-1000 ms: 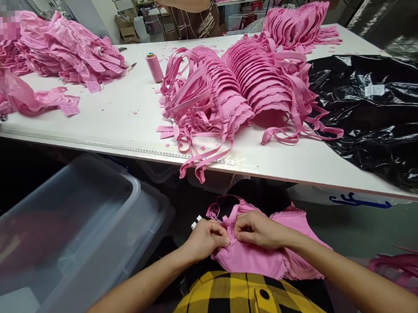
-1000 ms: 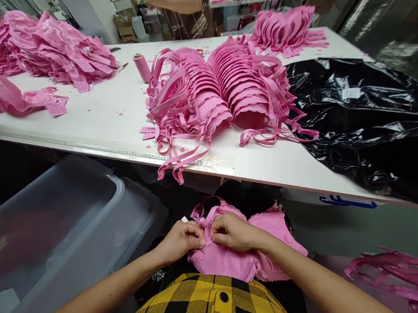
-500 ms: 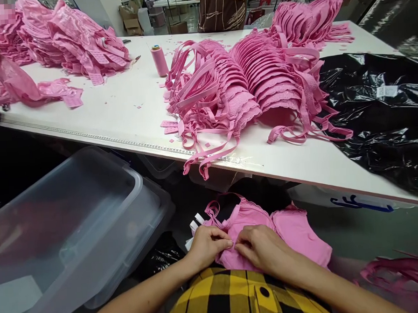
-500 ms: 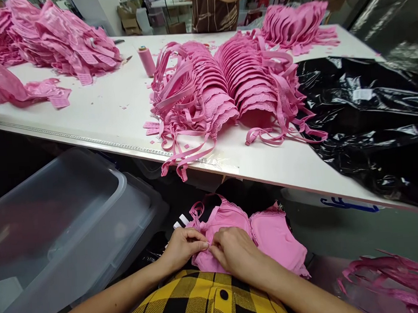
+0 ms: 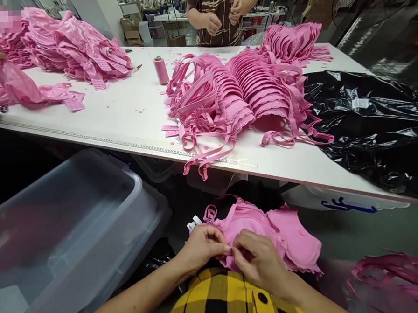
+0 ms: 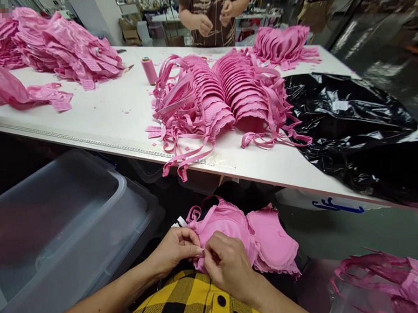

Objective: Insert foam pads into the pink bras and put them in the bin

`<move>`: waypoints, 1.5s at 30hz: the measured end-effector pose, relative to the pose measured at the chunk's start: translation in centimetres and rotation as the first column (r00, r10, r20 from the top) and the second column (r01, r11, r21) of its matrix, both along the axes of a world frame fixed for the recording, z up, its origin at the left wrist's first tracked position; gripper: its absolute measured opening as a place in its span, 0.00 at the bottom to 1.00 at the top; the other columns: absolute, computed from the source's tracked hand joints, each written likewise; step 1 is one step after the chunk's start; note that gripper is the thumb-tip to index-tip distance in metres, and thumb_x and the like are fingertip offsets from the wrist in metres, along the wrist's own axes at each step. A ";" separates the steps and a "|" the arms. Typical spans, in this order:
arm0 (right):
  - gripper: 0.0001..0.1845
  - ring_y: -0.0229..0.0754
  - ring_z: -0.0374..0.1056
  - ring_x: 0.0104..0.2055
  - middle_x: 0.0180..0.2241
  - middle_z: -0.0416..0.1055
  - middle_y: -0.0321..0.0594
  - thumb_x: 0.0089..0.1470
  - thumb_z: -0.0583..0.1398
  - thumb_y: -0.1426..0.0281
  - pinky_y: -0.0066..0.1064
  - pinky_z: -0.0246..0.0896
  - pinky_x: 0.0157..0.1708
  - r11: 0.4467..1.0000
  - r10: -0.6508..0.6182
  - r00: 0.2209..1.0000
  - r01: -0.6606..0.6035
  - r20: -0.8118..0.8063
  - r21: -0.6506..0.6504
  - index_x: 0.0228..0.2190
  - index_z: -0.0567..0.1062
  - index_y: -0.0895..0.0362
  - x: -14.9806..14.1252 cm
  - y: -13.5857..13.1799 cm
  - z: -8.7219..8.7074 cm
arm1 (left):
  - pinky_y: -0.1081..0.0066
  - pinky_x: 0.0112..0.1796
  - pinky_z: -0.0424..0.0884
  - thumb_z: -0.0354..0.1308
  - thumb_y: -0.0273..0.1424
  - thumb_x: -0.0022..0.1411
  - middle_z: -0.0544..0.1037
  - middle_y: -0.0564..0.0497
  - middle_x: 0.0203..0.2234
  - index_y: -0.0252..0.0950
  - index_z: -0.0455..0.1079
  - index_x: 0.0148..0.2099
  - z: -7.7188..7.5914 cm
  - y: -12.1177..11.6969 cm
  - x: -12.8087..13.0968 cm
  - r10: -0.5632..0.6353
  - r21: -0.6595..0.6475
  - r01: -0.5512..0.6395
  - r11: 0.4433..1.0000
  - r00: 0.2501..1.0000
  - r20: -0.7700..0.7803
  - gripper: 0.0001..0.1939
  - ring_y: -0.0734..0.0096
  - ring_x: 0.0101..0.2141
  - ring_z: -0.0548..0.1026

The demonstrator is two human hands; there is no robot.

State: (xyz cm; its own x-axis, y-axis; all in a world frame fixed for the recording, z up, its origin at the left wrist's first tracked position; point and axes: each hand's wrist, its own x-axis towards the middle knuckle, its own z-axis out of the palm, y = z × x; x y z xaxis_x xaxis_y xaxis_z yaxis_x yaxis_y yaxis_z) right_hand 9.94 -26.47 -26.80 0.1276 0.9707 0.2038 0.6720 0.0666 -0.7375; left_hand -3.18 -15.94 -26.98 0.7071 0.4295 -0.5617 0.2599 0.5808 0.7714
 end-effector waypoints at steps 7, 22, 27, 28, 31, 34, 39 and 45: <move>0.11 0.33 0.55 0.21 0.19 0.60 0.35 0.50 0.51 0.80 0.26 0.44 0.20 0.974 0.108 0.983 -0.134 0.146 0.184 0.20 0.62 0.57 -0.5 0.9 2.3 | 0.79 0.23 0.63 0.68 0.30 0.40 0.71 0.55 0.24 0.31 0.67 0.33 1.8 -1.3 -0.7 0.147 -0.055 -0.144 0.988 0.987 0.062 0.17 0.81 0.20 0.66; 0.09 0.36 0.60 0.22 0.22 0.66 0.38 0.49 0.51 0.78 0.29 0.45 0.22 0.974 0.210 0.924 -0.226 0.321 0.012 0.22 0.67 0.58 -1.2 0.4 2.2 | 0.72 0.37 0.66 0.71 0.32 0.38 0.74 0.51 0.27 0.31 0.70 0.33 -0.1 -1.5 -1.3 0.003 -0.005 -0.002 1.000 0.982 0.188 0.20 0.69 0.32 0.72; 0.08 0.37 0.63 0.25 0.25 0.69 0.39 0.49 0.52 0.79 0.29 0.49 0.24 0.968 0.251 0.906 -0.237 0.342 -0.082 0.25 0.70 0.59 -0.6 0.0 1.6 | 0.70 0.41 0.66 0.71 0.36 0.39 0.73 0.51 0.29 0.32 0.66 0.32 -1.7 -1.7 -0.9 0.002 0.088 -0.021 0.996 0.976 0.216 0.21 0.67 0.35 0.72; 0.08 0.37 0.63 0.26 0.25 0.69 0.39 0.50 0.53 0.79 0.29 0.50 0.25 0.969 0.246 0.913 -0.228 0.327 -0.091 0.26 0.70 0.59 -0.6 -0.1 1.5 | 0.70 0.39 0.67 0.71 0.37 0.39 0.72 0.51 0.29 0.33 0.66 0.32 -1.9 -1.8 -0.9 -0.002 0.065 -0.012 0.998 0.979 0.202 0.21 0.68 0.34 0.72; 0.06 0.37 0.64 0.27 0.26 0.69 0.39 0.48 0.54 0.79 0.28 0.52 0.26 0.967 0.251 0.919 -0.226 0.303 -0.115 0.27 0.70 0.59 -0.6 -0.3 1.3 | 0.72 0.35 0.68 0.71 0.39 0.37 0.71 0.53 0.27 0.33 0.64 0.31 -2.9 -1.9 -1.0 -0.001 0.018 -0.001 1.000 0.991 0.131 0.24 0.70 0.32 0.72; 0.06 0.38 0.64 0.28 0.26 0.70 0.38 0.48 0.55 0.79 0.28 0.53 0.27 0.952 0.301 0.914 -0.270 0.271 -0.144 0.25 0.70 0.58 0.2 -0.3 1.9 | 0.72 0.35 0.68 0.72 0.37 0.34 0.71 0.53 0.25 0.34 0.62 0.28 -3.8 -2.2 -0.7 0.040 0.086 -0.045 0.995 0.998 0.053 0.23 0.70 0.31 0.73; 0.10 0.42 0.65 0.37 0.37 0.71 0.43 0.52 0.55 0.74 0.31 0.59 0.37 0.972 0.096 0.993 -0.080 0.064 -0.222 0.38 0.71 0.58 5.9 -0.1 3.6 | 0.67 0.41 0.69 0.69 0.31 0.37 0.75 0.49 0.28 0.33 0.67 0.30 -3.1 -1.8 0.4 -0.052 0.191 0.050 0.980 0.999 0.002 0.17 0.65 0.33 0.74; 0.07 0.38 0.63 0.28 0.25 0.68 0.33 0.41 0.62 0.74 0.26 0.56 0.27 0.816 0.213 0.956 -0.288 -0.203 -0.501 0.28 0.73 0.58 9.7 1.7 3.2 | 0.67 0.42 0.68 0.66 0.34 0.45 0.76 0.48 0.32 0.32 0.71 0.38 -0.3 -0.6 0.6 -0.060 0.222 0.025 0.975 0.986 0.153 0.18 0.63 0.36 0.73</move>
State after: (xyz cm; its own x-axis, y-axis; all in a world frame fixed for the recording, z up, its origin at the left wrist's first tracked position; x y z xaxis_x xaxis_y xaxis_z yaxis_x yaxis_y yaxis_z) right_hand 19.59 -24.73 -23.63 -0.1459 0.9287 -0.3410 0.5795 -0.1991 -0.7903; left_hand -2.55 -16.55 -27.25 0.7991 0.4974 -0.3376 0.1456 0.3846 0.9115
